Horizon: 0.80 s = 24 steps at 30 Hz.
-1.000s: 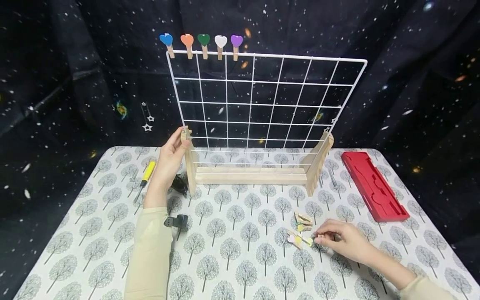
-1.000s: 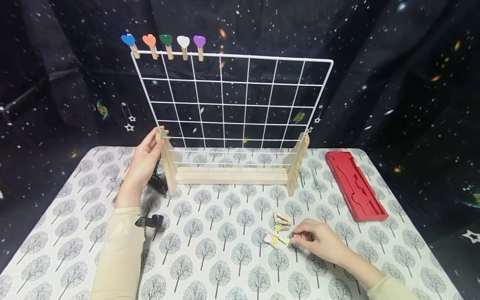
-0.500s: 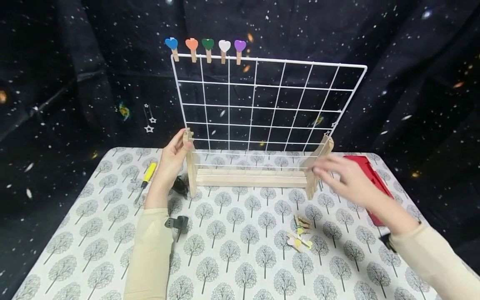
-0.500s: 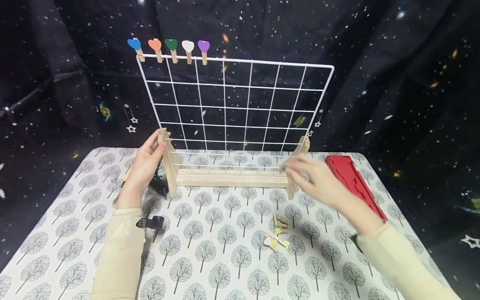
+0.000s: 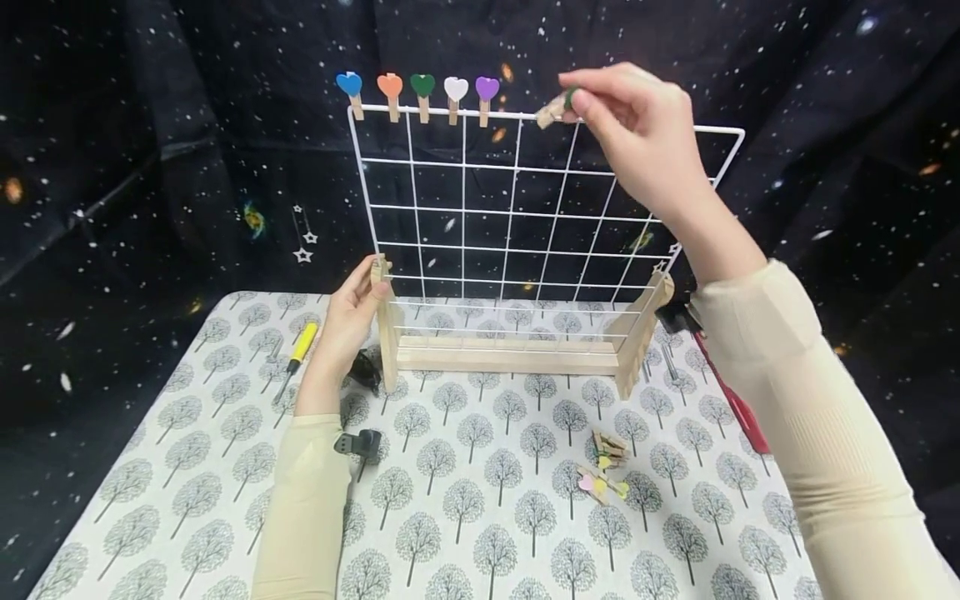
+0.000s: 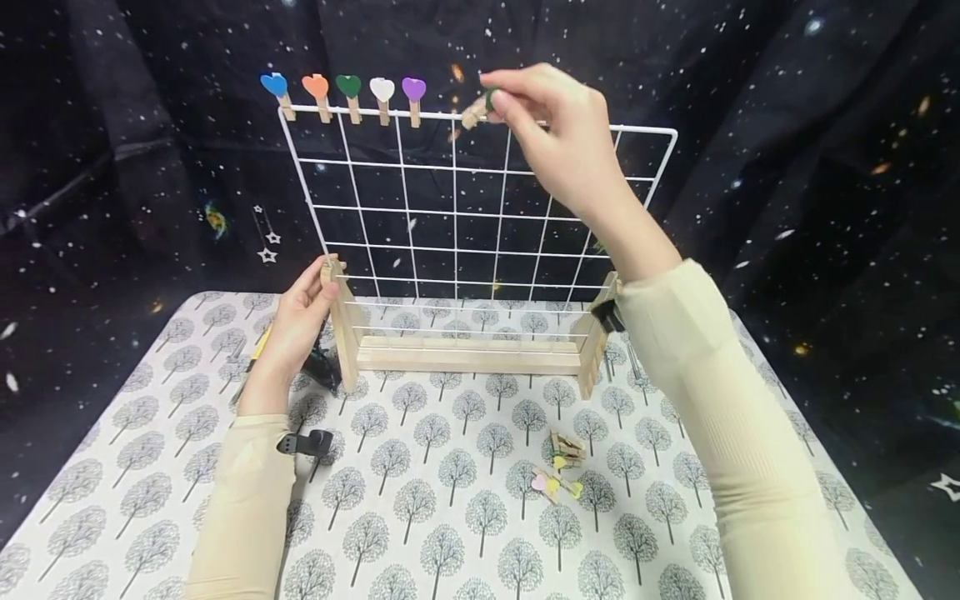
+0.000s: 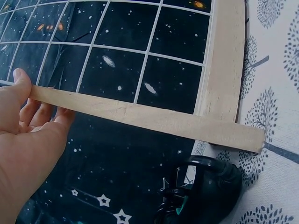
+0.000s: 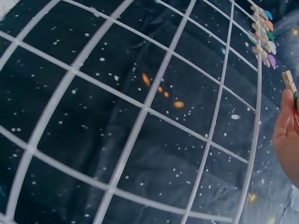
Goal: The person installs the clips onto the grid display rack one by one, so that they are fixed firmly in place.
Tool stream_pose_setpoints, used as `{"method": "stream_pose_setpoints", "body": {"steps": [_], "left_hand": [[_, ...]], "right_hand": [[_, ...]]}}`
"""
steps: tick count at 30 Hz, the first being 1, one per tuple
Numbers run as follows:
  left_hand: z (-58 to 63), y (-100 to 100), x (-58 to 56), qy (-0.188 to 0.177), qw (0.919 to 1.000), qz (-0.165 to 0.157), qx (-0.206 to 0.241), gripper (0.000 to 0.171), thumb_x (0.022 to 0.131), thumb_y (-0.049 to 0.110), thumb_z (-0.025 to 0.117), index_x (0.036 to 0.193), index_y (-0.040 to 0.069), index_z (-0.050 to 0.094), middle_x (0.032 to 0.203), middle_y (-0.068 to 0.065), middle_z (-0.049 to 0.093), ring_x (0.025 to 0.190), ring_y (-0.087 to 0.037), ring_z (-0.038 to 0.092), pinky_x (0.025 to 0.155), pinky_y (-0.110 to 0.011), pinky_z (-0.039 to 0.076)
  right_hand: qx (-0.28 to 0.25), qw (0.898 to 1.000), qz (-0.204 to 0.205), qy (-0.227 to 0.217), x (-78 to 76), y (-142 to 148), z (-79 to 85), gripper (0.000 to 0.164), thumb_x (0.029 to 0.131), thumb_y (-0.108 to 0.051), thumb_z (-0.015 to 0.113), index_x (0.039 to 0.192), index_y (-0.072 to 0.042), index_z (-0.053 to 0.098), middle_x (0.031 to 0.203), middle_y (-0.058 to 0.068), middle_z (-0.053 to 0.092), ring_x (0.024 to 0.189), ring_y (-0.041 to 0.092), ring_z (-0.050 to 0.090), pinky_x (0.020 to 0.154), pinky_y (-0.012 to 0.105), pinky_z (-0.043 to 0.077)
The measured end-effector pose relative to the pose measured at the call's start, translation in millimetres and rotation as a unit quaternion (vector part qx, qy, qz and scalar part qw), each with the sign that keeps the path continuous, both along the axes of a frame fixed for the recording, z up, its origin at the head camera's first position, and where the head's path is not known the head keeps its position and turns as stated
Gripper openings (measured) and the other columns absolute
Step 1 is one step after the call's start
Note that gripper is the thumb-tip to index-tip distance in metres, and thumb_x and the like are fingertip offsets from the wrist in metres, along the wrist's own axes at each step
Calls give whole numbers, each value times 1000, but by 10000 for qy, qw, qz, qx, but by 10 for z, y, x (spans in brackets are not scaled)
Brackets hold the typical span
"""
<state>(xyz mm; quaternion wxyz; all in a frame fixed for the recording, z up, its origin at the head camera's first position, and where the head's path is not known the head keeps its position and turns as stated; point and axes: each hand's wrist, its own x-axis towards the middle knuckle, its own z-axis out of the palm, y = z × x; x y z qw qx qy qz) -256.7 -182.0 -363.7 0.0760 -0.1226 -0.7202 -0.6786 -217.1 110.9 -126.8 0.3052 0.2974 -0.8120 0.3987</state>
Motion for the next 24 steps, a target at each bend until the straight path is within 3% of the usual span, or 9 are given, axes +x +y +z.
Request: {"method": "stream_pose_setpoints", "body": {"steps": [7,12,14,19,24], "left_hand": [[99,26,87,52,10000,-62,22,52,89,23,49,136,19,28,135,-2,39,123,-16,36,106,-34,24],[142,33,121,60,10000,-48,-7,52,89,23,48,137,18,27,135,-3,38,124,-15,34,106,-32,24],[144,38,121,46,10000,-53,-5,53,89,24,48,137,17,27,135,-3,38,124,-14,34,106,-32,24],[147,45,120,50,10000,-56,-6,54,88,25,48,137,16,27,135,-4,38,125,-15,34,106,-33,24],[156,49,130,-5,10000,-11,2,53,88,24,48,137,17,27,136,-4,37,125,-15,33,106,-33,24]], "right_hand": [[390,9936,-506,-932,-342,-129,257,26,88,-24,50,110,-15,61,106,-1,58,87,5,56,64,16,37],[253,9870,-606,-1470,-440,-223,338,28,84,-25,55,110,-16,60,107,-2,62,89,3,57,59,17,35],[128,9846,-638,-1623,-451,-239,332,28,82,-25,58,108,-15,62,104,-3,63,89,2,58,63,16,38],[-125,9850,-790,-1526,-465,-249,271,23,80,-23,61,100,-13,66,100,-3,65,86,1,59,67,17,39],[-57,9900,-1050,-938,-468,-290,184,19,80,-23,61,95,-13,68,92,-2,67,77,2,60,60,16,38]]}}
